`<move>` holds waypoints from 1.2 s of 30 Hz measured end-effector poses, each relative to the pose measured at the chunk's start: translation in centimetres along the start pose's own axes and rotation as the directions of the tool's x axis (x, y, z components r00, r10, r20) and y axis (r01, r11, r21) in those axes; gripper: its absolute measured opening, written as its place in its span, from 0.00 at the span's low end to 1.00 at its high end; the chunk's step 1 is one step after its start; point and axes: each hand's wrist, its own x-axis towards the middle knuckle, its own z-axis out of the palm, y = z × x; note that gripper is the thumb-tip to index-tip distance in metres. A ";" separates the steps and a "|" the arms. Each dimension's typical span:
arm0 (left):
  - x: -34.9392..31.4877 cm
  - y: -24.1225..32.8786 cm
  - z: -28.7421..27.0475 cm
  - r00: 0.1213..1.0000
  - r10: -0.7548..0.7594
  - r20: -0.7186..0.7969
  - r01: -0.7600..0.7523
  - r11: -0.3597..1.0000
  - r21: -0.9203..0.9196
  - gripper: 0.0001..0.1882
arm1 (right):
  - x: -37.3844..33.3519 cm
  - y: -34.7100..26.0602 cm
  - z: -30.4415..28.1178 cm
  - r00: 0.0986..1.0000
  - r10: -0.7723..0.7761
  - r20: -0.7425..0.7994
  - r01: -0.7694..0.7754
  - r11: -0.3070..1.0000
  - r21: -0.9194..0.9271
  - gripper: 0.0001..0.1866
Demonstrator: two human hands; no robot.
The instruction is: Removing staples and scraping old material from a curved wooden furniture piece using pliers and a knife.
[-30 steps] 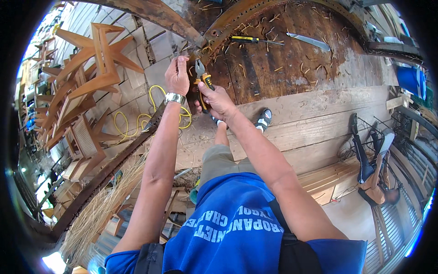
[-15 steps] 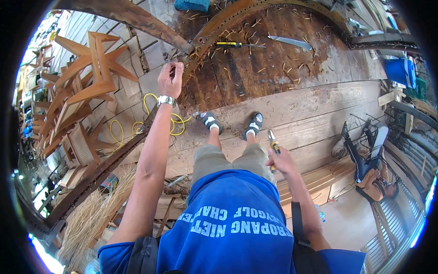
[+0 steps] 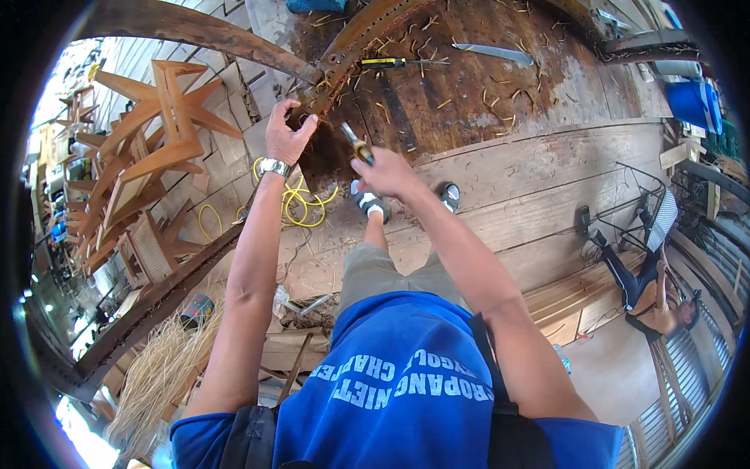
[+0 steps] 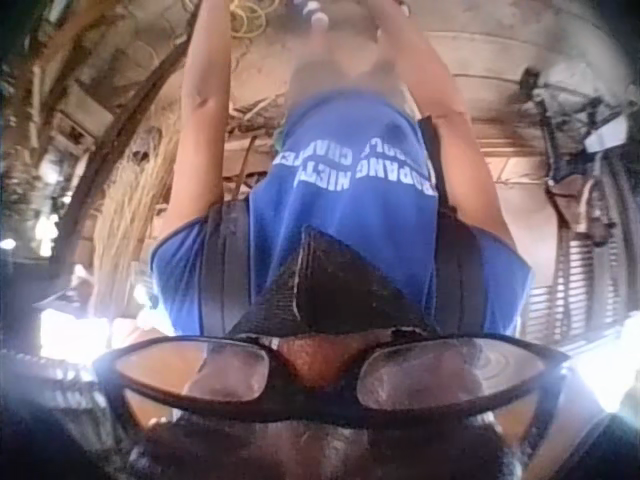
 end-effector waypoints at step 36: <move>-0.2 1.1 -0.4 0.998 0.070 0.008 -0.071 0.986 0.150 0.22 | 3.3 -4.9 1.3 0.988 0.035 -0.148 -0.067 0.974 -0.216 0.28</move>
